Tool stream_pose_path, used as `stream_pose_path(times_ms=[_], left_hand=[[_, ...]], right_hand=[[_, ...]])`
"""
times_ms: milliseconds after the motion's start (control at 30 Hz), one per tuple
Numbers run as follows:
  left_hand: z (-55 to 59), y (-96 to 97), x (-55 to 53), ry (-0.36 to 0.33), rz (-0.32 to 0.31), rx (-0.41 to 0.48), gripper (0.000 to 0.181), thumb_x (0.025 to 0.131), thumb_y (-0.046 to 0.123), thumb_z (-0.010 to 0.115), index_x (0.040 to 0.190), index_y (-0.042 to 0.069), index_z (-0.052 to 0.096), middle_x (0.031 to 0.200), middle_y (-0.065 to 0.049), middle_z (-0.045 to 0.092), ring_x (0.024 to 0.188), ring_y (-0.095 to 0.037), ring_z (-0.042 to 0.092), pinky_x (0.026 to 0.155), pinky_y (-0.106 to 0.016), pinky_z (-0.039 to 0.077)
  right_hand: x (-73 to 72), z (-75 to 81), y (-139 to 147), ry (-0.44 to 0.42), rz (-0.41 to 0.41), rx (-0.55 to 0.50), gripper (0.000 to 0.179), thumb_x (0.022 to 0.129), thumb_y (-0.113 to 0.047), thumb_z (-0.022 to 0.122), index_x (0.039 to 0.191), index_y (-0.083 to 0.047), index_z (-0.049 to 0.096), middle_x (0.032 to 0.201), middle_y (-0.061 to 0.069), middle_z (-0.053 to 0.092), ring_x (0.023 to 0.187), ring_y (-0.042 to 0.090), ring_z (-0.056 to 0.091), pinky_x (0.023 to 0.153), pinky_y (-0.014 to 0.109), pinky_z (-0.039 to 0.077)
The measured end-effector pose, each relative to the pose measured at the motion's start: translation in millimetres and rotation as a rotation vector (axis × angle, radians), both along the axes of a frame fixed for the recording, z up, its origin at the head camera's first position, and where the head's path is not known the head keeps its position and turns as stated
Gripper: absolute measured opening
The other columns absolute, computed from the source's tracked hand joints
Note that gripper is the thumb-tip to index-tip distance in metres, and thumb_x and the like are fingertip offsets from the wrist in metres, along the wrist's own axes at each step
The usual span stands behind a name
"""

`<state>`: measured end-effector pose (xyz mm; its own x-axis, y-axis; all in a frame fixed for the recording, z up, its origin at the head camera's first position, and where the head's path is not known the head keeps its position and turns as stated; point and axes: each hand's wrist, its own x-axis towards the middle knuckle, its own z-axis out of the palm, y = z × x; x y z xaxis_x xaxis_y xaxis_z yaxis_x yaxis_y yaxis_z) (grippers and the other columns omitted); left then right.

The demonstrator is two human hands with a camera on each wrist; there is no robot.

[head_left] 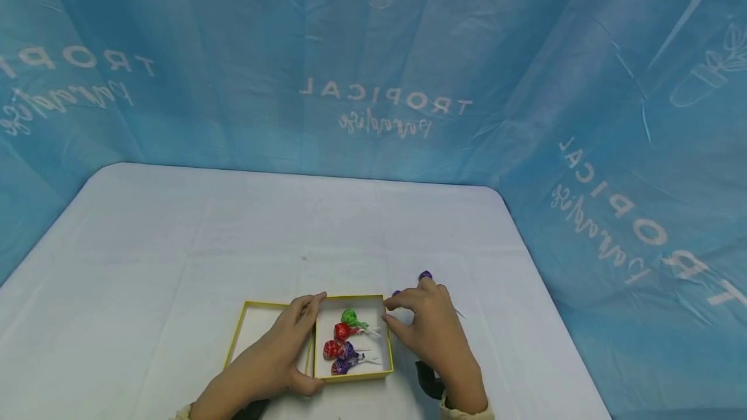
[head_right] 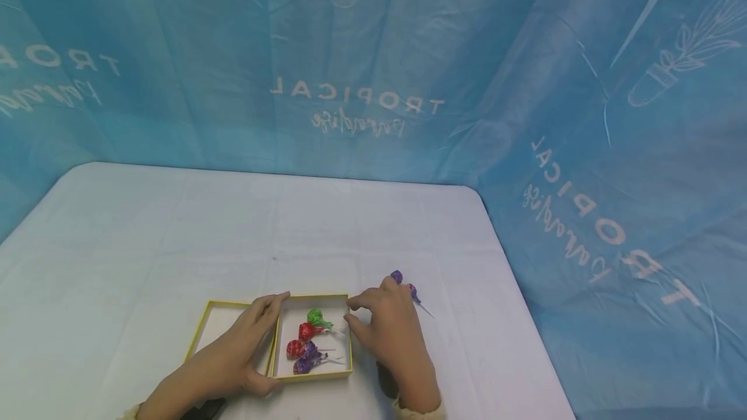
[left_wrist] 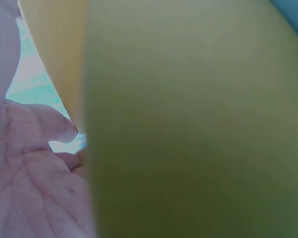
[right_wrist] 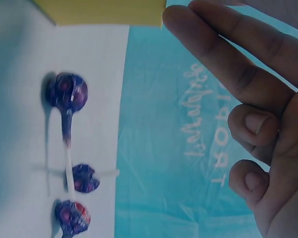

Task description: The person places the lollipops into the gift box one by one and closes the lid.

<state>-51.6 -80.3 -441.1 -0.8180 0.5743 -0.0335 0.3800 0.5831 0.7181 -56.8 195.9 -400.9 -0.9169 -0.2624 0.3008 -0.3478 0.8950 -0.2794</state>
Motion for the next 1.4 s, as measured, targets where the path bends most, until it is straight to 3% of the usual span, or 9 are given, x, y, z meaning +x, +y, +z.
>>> stream_pose_path(times_ms=[200, 333, 500, 633, 933, 1133, 1400], left_hand=[[-1.8, 0.2, 0.5, 0.053, -0.012, 0.01, 0.122, 0.069, 0.045, 0.088, 0.162, 0.009, 0.017, 0.149, -0.012, 0.033, 0.137, -0.03, 0.04, 0.103, -0.049, 0.046], [-1.9, 0.1, 1.1, 0.031, -0.003, 0.007, 0.123, 0.068, 0.045, 0.088, 0.162, 0.01, 0.016, 0.15, -0.011, 0.033, 0.138, -0.03, 0.039, 0.103, -0.05, 0.046], [-1.9, -0.4, 1.9, 0.017, 0.014, -0.01, 0.124, 0.067, 0.046, 0.089, 0.162, 0.013, 0.016, 0.151, -0.009, 0.033, 0.138, -0.028, 0.039, 0.104, -0.05, 0.046], [-1.4, -0.2, 2.0, 0.02, 0.011, -0.004, 0.124, 0.067, 0.046, 0.089, 0.162, 0.012, 0.016, 0.15, -0.01, 0.033, 0.138, -0.028, 0.039, 0.104, -0.05, 0.046], [1.0, 0.0, 2.1, -0.004, -0.001, 0.015, 0.124, 0.068, 0.047, 0.088, 0.162, 0.012, 0.015, 0.151, -0.011, 0.032, 0.139, -0.031, 0.038, 0.104, -0.052, 0.045], [0.8, -0.1, 1.1, -0.005, -0.002, 0.013, 0.124, 0.069, 0.047, 0.088, 0.163, 0.013, 0.014, 0.151, -0.011, 0.031, 0.14, -0.032, 0.037, 0.104, -0.053, 0.045], [1.3, -0.2, -0.2, -0.027, 0.003, 0.014, 0.125, 0.067, 0.042, 0.089, 0.163, 0.014, 0.014, 0.152, -0.011, 0.03, 0.141, -0.033, 0.036, 0.103, -0.053, 0.045]], right_hand=[[-7.1, -6.2, 20, -0.019, -0.157, 0.025, 0.014, 0.075, -0.022, 0.088, 0.088, -0.024, 0.083, 0.083, -0.011, 0.075, 0.071, 0.008, 0.04, 0.068, 0.03, 0.029], [-11.2, -9.9, 35, -0.019, -0.243, 0.025, 0.013, 0.076, -0.019, 0.086, 0.089, -0.02, 0.083, 0.084, -0.006, 0.076, 0.069, 0.01, 0.038, 0.068, 0.032, 0.029], [-15.0, -13.1, 50, 0.03, -0.27, 0.027, 0.012, 0.076, -0.014, 0.084, 0.087, -0.017, 0.083, 0.08, -0.001, 0.076, 0.066, 0.013, 0.038, 0.064, 0.033, 0.029], [-16.0, -15.7, 57, 0.023, -0.302, 0.028, 0.011, 0.076, -0.012, 0.083, 0.086, -0.017, 0.083, 0.073, -0.001, 0.073, 0.065, 0.015, 0.038, 0.061, 0.033, 0.028], [-19.0, -22.8, 66, 0.054, -0.339, 0.041, 0.012, 0.076, -0.015, 0.083, 0.088, -0.018, 0.083, 0.09, 0.002, 0.077, 0.069, 0.019, 0.046, 0.061, 0.036, 0.031], [-21.6, -27.3, 71, 0.008, -0.414, 0.017, 0.015, 0.078, -0.02, 0.082, 0.092, -0.016, 0.083, 0.091, 0.004, 0.077, 0.077, 0.025, 0.05, 0.066, 0.04, 0.033], [-23.6, -32.6, 76, -0.042, -0.448, -0.007, 0.02, 0.078, -0.021, 0.082, 0.097, -0.015, 0.082, 0.079, 0.006, 0.073, 0.071, 0.023, 0.047, 0.055, 0.033, 0.033]])
